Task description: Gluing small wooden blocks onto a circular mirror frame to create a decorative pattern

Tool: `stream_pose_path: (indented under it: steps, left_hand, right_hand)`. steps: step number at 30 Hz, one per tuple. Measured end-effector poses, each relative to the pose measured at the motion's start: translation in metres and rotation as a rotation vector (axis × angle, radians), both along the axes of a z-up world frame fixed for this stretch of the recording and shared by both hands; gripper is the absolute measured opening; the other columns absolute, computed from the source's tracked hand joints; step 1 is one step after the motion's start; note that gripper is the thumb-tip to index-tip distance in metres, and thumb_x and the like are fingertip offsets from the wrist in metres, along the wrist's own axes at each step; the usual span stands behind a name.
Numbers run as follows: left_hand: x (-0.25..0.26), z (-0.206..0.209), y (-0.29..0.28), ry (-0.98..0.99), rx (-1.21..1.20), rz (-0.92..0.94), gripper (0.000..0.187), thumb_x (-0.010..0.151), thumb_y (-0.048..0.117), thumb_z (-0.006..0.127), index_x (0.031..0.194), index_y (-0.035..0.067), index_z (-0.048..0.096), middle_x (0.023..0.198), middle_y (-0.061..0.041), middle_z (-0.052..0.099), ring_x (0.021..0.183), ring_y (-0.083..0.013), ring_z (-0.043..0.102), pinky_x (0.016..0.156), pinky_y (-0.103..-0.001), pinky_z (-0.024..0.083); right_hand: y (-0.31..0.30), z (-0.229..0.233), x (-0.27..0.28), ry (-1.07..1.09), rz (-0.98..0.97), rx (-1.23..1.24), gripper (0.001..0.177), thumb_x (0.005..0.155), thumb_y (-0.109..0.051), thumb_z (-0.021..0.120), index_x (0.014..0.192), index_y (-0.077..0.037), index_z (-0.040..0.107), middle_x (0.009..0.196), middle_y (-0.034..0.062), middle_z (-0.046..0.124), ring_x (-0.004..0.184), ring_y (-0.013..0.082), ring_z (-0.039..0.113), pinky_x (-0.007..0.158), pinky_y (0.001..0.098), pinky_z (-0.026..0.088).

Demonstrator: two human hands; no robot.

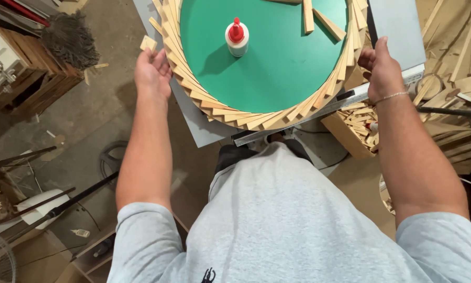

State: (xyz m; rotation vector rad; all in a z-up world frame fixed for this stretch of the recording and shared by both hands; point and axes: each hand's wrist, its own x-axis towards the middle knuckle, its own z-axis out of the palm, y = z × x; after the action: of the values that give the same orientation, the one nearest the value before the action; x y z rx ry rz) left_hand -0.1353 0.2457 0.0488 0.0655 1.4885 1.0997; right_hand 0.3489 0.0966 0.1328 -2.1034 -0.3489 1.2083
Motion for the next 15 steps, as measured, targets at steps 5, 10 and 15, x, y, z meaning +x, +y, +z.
stream_pose_path:
  steps: [5, 10, 15]
  left_hand:
    - [-0.004, 0.012, -0.002, 0.138, 0.047, -0.095, 0.028, 0.092, 0.032, 0.056, 0.108, 0.009, 0.063, 0.121, -0.014, 0.078, 0.101, -0.0251, 0.076, 0.084, -0.035, 0.060]
    - [-0.014, -0.020, -0.077, 0.468, 0.423, -0.096, 0.024, 0.096, 0.016, 0.058, 0.075, 0.015, 0.047, 0.072, -0.007, 0.065, 0.062, -0.0111, 0.051, 0.054, -0.026, 0.039]
    - [0.028, 0.017, -0.217, 0.435, 0.244, -0.715, 0.017, 0.091, 0.016, 0.076, 0.076, 0.012, 0.069, 0.065, -0.004, 0.066, 0.061, -0.0123, 0.059, 0.064, -0.024, 0.049]
  right_hand:
    - [-0.023, 0.004, -0.017, -0.290, 0.165, 0.006, 0.045, 0.102, -0.056, 0.033, 0.105, -0.015, 0.050, 0.124, 0.0039, 0.055, 0.117, 0.0188, 0.046, 0.103, 0.0395, 0.034]
    - [-0.068, 0.006, -0.068, -0.717, 0.426, 0.192, 0.027, 0.107, -0.021, 0.053, 0.127, -0.004, 0.060, 0.123, 0.0085, 0.057, 0.116, 0.0239, 0.051, 0.100, 0.0436, 0.047]
    - [-0.126, -0.003, -0.145, -0.490, 0.874, 0.598, 0.027, 0.085, -0.021, 0.085, 0.112, -0.016, 0.081, 0.094, 0.0061, 0.078, 0.092, 0.0285, 0.073, 0.087, 0.0400, 0.055]
